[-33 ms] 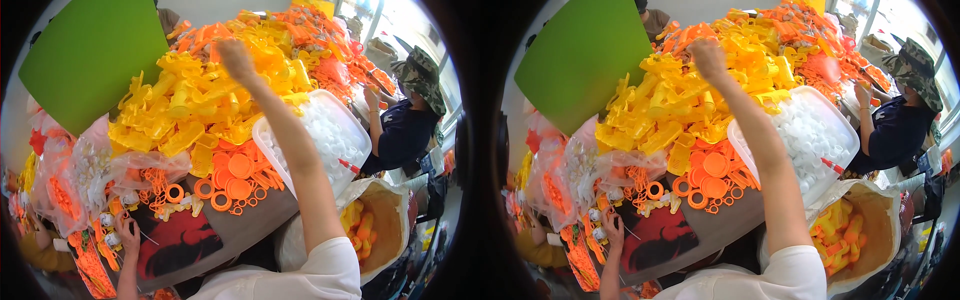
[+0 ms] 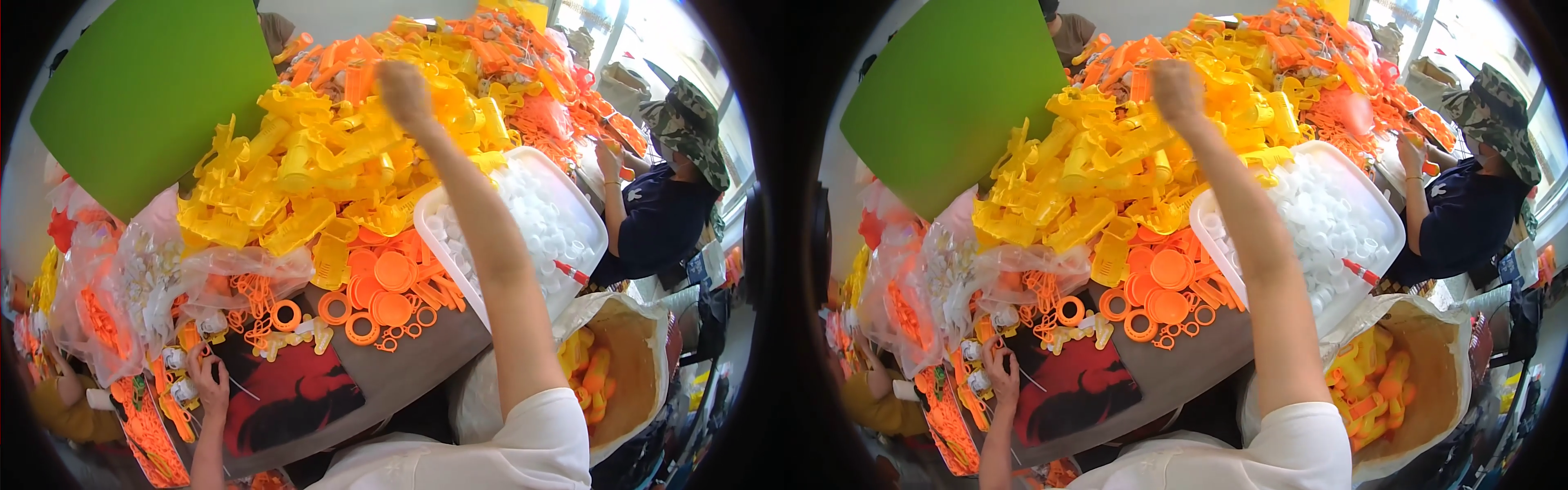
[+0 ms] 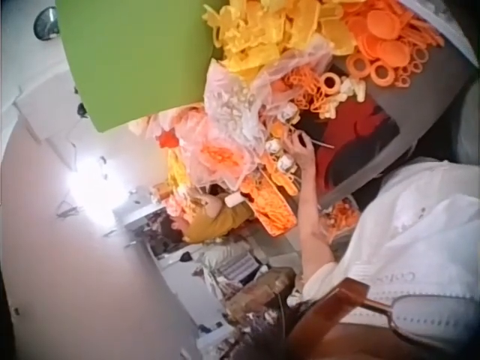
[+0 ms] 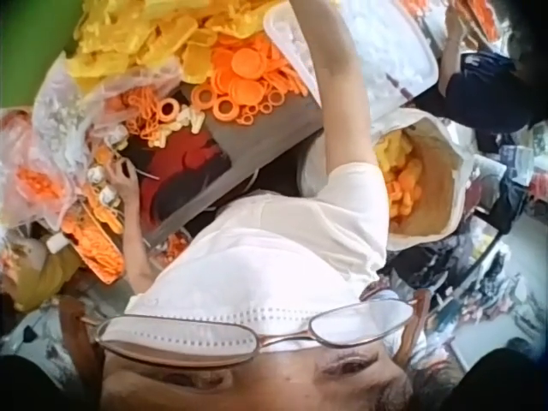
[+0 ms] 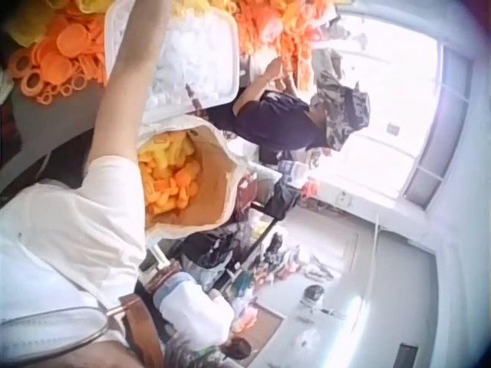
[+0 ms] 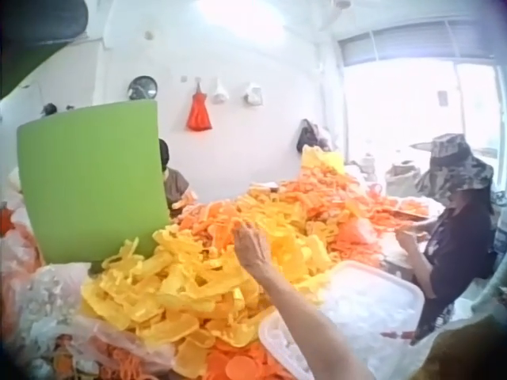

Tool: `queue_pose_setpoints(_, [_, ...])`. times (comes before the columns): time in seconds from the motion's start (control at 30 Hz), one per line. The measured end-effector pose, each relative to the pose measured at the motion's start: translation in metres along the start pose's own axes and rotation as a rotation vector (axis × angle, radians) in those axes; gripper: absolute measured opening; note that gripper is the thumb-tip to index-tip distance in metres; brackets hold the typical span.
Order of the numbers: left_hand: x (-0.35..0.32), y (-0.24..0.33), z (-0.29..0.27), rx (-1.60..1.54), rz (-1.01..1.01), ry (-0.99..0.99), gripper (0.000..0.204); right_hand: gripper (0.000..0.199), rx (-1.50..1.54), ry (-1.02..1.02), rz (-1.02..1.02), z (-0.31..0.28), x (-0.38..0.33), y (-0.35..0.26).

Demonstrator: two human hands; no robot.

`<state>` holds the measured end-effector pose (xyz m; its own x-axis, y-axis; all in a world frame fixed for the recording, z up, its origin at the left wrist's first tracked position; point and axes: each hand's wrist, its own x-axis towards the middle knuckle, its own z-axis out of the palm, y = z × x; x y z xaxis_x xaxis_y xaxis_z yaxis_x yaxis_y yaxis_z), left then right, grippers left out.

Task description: Assembling plastic toy guns from various components on a factory workbench.

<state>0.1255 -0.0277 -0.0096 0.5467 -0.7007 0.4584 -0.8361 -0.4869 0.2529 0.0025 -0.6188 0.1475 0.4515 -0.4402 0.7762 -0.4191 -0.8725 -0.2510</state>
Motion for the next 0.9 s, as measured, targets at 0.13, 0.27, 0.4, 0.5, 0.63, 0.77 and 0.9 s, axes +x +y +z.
queue_pose_setpoints(0.13, [0.001,0.001,0.001,0.012,-0.004,-0.002,0.011,0.035,-0.618,0.168,0.502,-0.028,-0.030,0.070])
queue_pose_setpoints(0.27, [0.005,0.002,0.006,-0.010,0.008,-0.004,0.011,0.042,-0.195,-0.286,0.855,-0.067,-0.060,0.140])
queue_pose_setpoints(0.4, [0.004,-0.002,0.012,-0.044,-0.008,-0.013,0.011,0.023,0.347,-0.259,1.223,-0.082,-0.062,0.165])
queue_pose_setpoints(0.5, [0.001,0.002,0.000,-0.001,-0.007,-0.008,0.011,0.027,0.734,-0.125,1.165,-0.090,-0.077,0.165])
queue_pose_setpoints(0.63, [0.000,-0.002,0.004,-0.021,-0.011,-0.021,0.010,0.036,0.682,-0.153,1.049,-0.086,-0.080,0.167])
queue_pose_setpoints(0.77, [0.003,-0.001,0.007,-0.014,-0.007,-0.015,0.011,0.043,0.547,-0.239,1.123,-0.072,-0.071,0.167])
queue_pose_setpoints(0.9, [0.003,-0.001,0.001,0.007,-0.019,-0.022,0.012,0.040,-0.358,0.088,0.794,-0.035,-0.051,0.124])
